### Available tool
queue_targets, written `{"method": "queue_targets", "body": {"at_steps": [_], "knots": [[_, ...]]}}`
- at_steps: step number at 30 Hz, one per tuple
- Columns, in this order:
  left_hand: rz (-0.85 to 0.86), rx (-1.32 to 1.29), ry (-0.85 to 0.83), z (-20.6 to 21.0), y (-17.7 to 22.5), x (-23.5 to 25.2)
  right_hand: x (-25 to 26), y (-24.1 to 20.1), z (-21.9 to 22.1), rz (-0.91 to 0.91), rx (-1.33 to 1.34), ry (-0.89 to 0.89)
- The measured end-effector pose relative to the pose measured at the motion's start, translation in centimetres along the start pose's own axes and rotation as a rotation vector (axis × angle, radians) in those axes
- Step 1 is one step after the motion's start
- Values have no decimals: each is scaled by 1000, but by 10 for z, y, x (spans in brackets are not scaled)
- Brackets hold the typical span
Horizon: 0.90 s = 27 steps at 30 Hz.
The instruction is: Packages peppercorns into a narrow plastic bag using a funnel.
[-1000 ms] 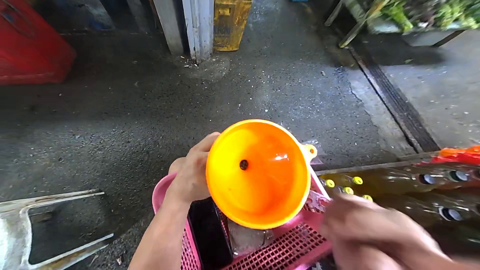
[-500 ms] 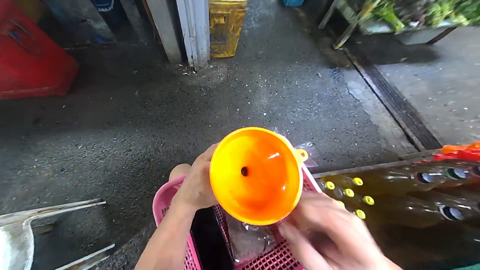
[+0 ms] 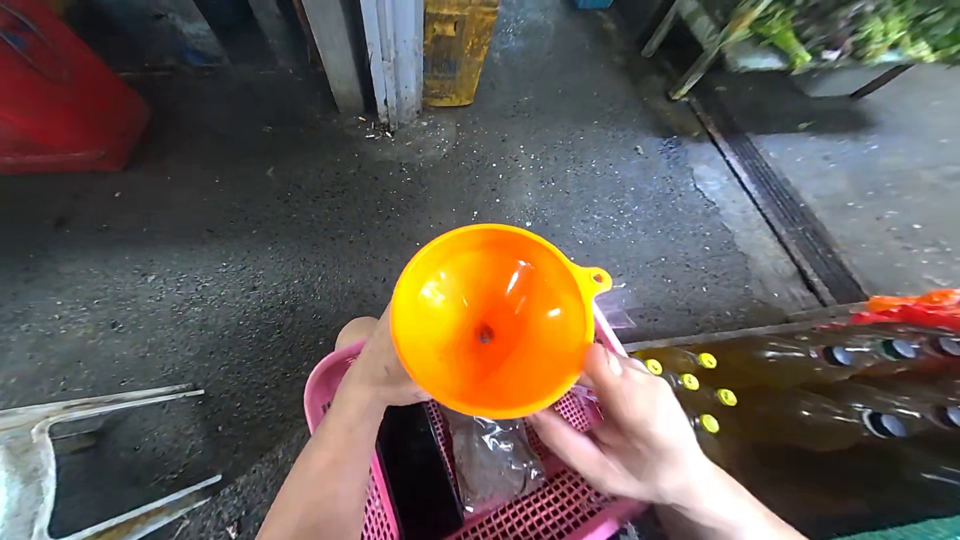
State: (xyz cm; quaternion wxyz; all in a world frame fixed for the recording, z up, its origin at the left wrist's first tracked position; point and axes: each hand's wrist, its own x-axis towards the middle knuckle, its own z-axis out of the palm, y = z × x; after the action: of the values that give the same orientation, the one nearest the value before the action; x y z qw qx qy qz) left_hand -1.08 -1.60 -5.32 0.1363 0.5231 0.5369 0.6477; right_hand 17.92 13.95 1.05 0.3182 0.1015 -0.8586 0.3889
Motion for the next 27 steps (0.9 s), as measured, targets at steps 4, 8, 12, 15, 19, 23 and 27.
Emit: {"method": "queue_targets", "body": {"at_steps": [4, 8, 12, 15, 19, 23, 27], "knots": [[78, -115, -3, -3, 6, 5, -4, 3, 8, 148, 292, 96], [45, -137, 44, -3, 6, 4, -14, 30, 31, 361, 418, -20], [56, -144, 105, -2, 11, 5, -19, 34, 41, 446, 338, -130], [25, -106, 169, -3, 12, 7, -25, 38, 29, 382, 77, -259], [19, -36, 261, -2, 15, 23, -46, 44, 12, 492, -330, -612], [-37, -52, 306, -6, 15, 27, -63, 51, 7, 629, -477, -466], [-75, -32, 324, -7, 17, 28, -62, 58, 0, 795, -569, -509]]}}
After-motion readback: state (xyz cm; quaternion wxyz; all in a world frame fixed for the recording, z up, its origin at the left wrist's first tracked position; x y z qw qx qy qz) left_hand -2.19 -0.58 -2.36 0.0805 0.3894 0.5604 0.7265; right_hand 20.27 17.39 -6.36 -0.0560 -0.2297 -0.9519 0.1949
